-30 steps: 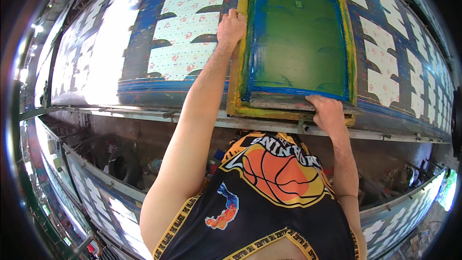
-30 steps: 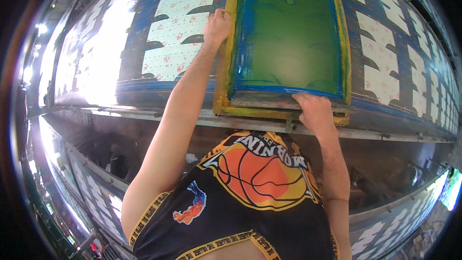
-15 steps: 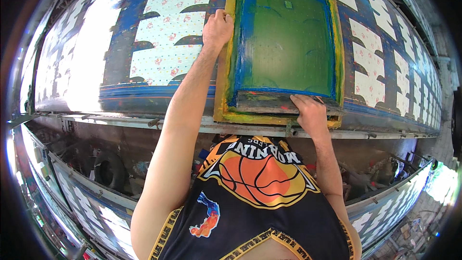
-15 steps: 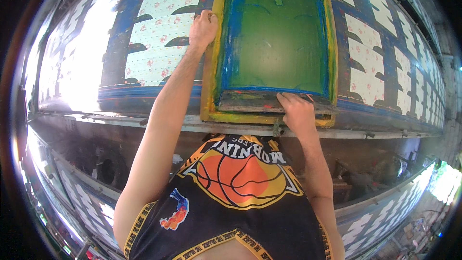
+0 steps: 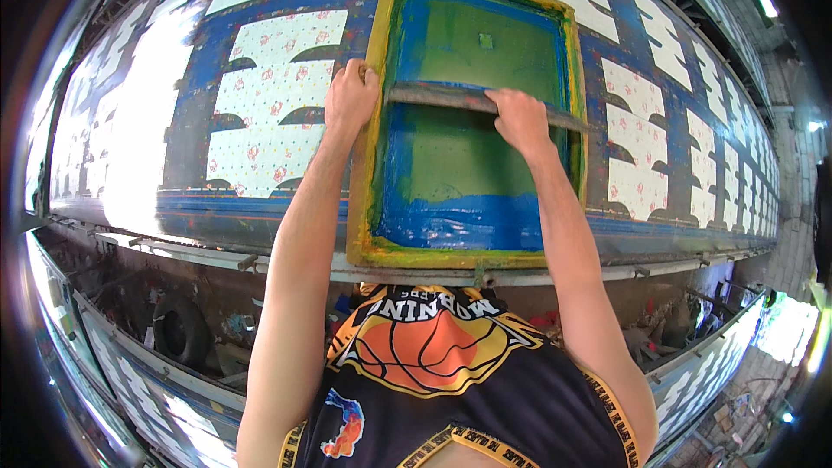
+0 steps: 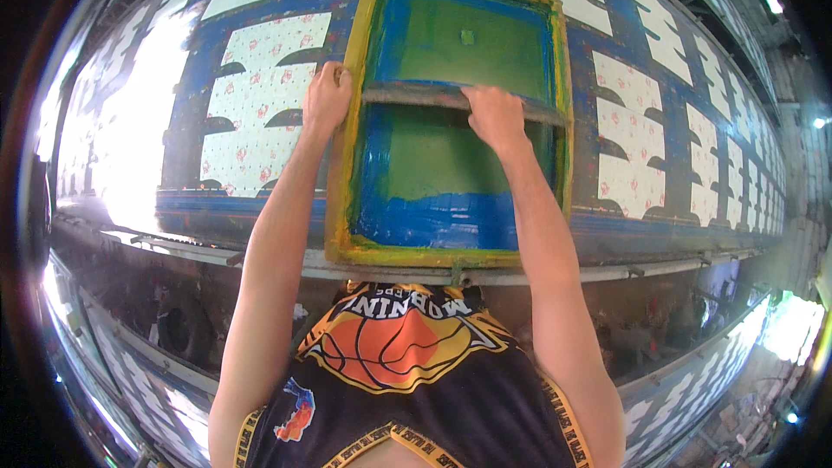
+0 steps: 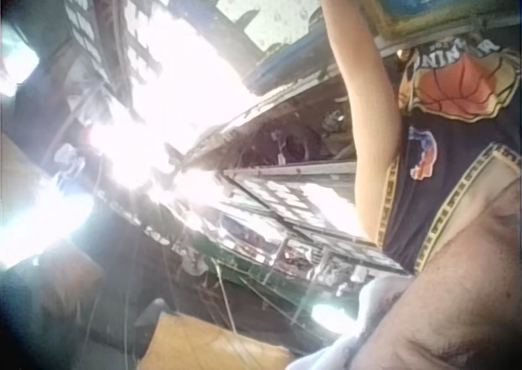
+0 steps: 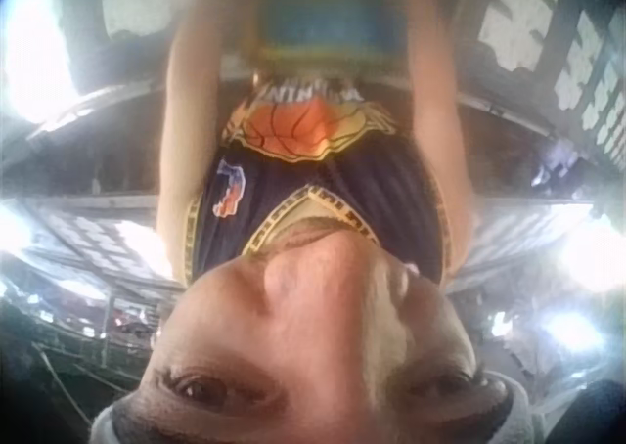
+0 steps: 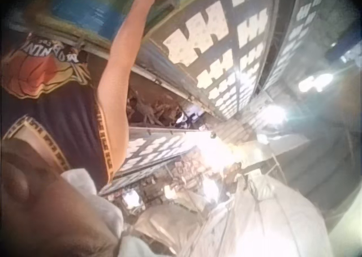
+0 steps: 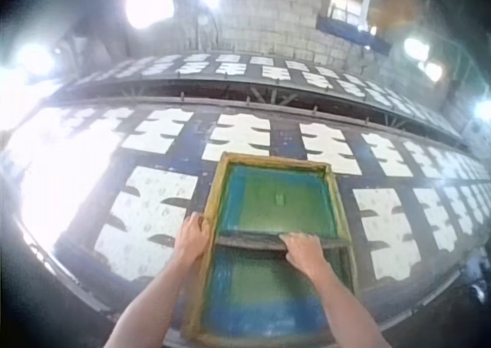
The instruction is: The person uses a squeegee to pull green ink across a screen printing frame placed over fabric on a long table. The person repeatedly repositions the frame and pulls the squeegee to apply ink to successive sections of the fabric.
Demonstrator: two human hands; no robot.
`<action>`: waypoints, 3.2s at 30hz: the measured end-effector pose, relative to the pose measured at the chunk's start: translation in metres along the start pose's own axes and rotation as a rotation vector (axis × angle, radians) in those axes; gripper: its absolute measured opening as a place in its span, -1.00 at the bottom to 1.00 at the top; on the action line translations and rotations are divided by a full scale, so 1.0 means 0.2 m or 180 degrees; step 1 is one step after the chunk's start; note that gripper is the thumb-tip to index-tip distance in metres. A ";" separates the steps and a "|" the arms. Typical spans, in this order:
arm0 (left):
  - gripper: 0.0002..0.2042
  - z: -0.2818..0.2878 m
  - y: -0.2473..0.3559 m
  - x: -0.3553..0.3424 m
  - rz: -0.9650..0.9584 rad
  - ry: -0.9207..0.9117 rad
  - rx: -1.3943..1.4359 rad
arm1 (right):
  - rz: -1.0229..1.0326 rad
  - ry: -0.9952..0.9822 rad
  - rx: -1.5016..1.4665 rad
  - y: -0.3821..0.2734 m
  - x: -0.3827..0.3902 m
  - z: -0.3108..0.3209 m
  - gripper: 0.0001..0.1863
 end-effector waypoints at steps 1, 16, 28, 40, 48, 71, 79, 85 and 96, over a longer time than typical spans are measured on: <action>-0.62 0.00 0.01 0.00 -0.0035 0.0043 -0.0009 | 0.0066 0.0024 0.0005 0.05 -0.12 -0.02 -0.55; -0.68 -0.03 0.06 0.00 -0.0032 0.0237 -0.0056 | 0.0228 -0.0785 0.0138 0.59 -1.28 -0.13 -0.61; -0.68 0.00 0.05 0.01 0.0061 0.0232 -0.0164 | 0.0195 -0.0752 -0.0117 0.62 -1.38 -0.18 -0.61; -0.63 0.01 0.02 -0.01 0.0077 0.0086 0.0042 | 0.0530 -0.0623 -0.0171 0.06 -0.09 0.09 -0.63; -0.60 0.01 0.00 0.01 0.0116 -0.0058 0.0001 | 0.0169 -0.0659 -0.0371 -0.38 0.92 0.29 -0.45; -0.54 -0.03 0.10 0.03 0.0471 -0.0282 -0.0746 | 0.0635 -0.1367 -0.1439 -0.36 1.28 0.37 -0.40; -0.59 -0.06 0.12 0.07 0.0419 0.0040 -0.0969 | -0.0256 -0.0885 -0.2597 0.27 1.34 0.34 -0.52; -0.58 -0.07 0.10 0.04 0.0527 0.0013 -0.1047 | -0.1160 -0.0199 -0.2059 0.74 1.43 0.18 -0.61; -0.60 -0.06 0.08 0.02 0.0351 0.0087 -0.0940 | -0.1552 -0.0454 -0.1826 0.66 1.42 -0.05 -0.36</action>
Point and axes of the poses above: each hand's wrist, its own x-axis away from the middle knuckle, its own z-axis out of the back of the hand, y = z × x, the point moved 6 cm from there along -x, towards the middle knuckle, and after that the axes turned 12 degrees about x, right-handed, at the moved point
